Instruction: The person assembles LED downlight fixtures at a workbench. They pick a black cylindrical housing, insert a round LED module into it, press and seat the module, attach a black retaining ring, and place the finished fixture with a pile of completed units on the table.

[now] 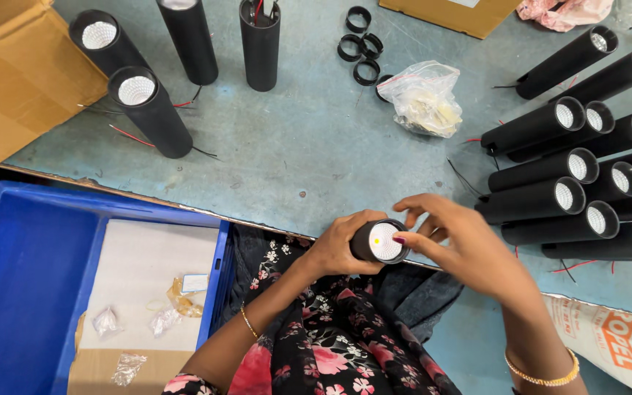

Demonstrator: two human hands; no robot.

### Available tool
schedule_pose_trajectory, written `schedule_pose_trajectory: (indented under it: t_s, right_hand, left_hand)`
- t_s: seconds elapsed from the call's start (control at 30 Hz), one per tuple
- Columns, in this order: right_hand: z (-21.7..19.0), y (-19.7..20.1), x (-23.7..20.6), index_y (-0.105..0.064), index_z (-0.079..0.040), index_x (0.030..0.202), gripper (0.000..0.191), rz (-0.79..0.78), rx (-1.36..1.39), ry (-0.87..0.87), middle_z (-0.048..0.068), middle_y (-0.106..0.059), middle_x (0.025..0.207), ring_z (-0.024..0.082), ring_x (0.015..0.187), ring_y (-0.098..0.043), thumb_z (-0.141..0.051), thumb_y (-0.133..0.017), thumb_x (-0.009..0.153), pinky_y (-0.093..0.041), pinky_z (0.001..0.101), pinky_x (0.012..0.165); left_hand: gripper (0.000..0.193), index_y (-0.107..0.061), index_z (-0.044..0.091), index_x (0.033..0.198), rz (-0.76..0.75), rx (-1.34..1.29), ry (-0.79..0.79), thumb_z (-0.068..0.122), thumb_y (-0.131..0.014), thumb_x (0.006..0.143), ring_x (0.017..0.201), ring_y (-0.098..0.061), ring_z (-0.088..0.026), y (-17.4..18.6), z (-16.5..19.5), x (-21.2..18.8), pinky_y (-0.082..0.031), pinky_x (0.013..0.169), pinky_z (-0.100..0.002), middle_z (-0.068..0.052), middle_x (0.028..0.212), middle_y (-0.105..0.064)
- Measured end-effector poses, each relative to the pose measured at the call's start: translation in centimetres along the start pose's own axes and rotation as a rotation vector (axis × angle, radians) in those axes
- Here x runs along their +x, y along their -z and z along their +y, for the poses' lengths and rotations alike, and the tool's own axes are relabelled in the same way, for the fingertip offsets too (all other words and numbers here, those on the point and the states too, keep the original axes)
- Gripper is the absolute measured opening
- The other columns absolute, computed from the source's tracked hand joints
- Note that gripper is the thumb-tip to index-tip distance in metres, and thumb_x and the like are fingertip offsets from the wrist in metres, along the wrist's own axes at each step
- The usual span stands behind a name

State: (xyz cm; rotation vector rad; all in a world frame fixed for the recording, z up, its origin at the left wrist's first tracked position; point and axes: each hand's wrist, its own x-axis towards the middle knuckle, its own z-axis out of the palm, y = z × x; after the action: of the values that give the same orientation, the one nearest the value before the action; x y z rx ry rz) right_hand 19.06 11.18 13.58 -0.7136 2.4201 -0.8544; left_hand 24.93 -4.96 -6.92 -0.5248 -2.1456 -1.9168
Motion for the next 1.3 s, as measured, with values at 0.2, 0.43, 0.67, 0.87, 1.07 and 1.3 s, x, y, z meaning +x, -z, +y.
schedule_pose_trajectory:
  t_s: [0.2, 0.43, 0.67, 0.87, 1.07, 1.3]
  right_hand:
    - [2.0, -0.1, 1.9, -0.06, -0.007, 0.118, 0.027, -0.335, 0.296, -0.138, 0.002, -0.067, 0.089, 0.013, 0.058, -0.071, -0.013, -0.064, 0.091, -0.056, 0.0285, 0.052]
    - [3.8, -0.2, 2.8, -0.057, -0.003, 0.113, 0.018, -0.496, 0.514, -0.074, 0.008, -0.068, 0.078, 0.013, 0.06, -0.072, -0.009, -0.06, 0.096, -0.06, 0.027, 0.058]
    - [1.4, -0.3, 0.8, -0.065, -0.004, 0.11, 0.023, -0.113, 0.116, 0.046, 0.006, -0.07, 0.087, 0.015, 0.072, -0.069, -0.013, -0.069, 0.089, -0.054, 0.0302, 0.06]
    - [-0.7, 0.7, -1.5, -0.072, -0.005, 0.105, 0.024, 0.074, -0.311, 0.56, 0.006, -0.069, 0.107, 0.025, 0.093, -0.068, -0.007, -0.071, 0.081, -0.056, 0.0343, 0.076]
    - [-1.8, 1.2, -0.6, -0.072, -0.001, 0.106, 0.031, -0.084, -0.45, 0.606, 0.008, -0.069, 0.106, 0.028, 0.094, -0.066, -0.01, -0.073, 0.077, -0.055, 0.0385, 0.073]
    - [-2.9, 0.5, -1.1, -0.068, 0.003, 0.114, 0.041, -0.119, -0.616, 0.515, 0.01, -0.064, 0.102, 0.027, 0.091, -0.064, -0.005, -0.068, 0.075, -0.054, 0.0392, 0.069]
  left_hand:
    - [0.075, -0.057, 0.009, 0.131, -0.025, -0.013, 0.036, 0.024, -0.091, 0.066, 0.105, -0.075, -0.03, -0.1, -0.2, -0.1, -0.059, 0.091, -0.038, -0.012, 0.115, -0.072]
    - [0.079, -0.057, 0.007, 0.133, -0.023, 0.009, 0.053, 0.025, -0.091, 0.063, 0.105, -0.074, -0.03, -0.2, -0.3, -0.3, -0.059, 0.09, -0.038, -0.013, 0.115, -0.072]
    - [0.078, -0.057, 0.008, 0.133, -0.022, -0.018, 0.028, 0.024, -0.09, 0.065, 0.107, -0.074, -0.03, -0.1, -0.5, -0.2, -0.059, 0.093, -0.039, -0.013, 0.117, -0.072]
    - [0.078, -0.057, 0.01, 0.132, -0.016, 0.024, 0.03, 0.025, -0.091, 0.064, 0.105, -0.074, -0.03, -0.1, -0.4, -0.1, -0.059, 0.092, -0.038, -0.012, 0.115, -0.072]
    - [0.075, -0.057, 0.011, 0.132, -0.024, -0.006, 0.026, 0.024, -0.091, 0.066, 0.104, -0.074, -0.029, 0.0, 0.1, 0.0, -0.059, 0.092, -0.038, -0.011, 0.115, -0.073]
    - [0.077, -0.056, 0.011, 0.135, -0.033, -0.022, 0.013, 0.024, -0.091, 0.068, 0.108, -0.073, -0.029, 0.1, 0.2, 0.2, -0.058, 0.094, -0.038, -0.012, 0.119, -0.071]
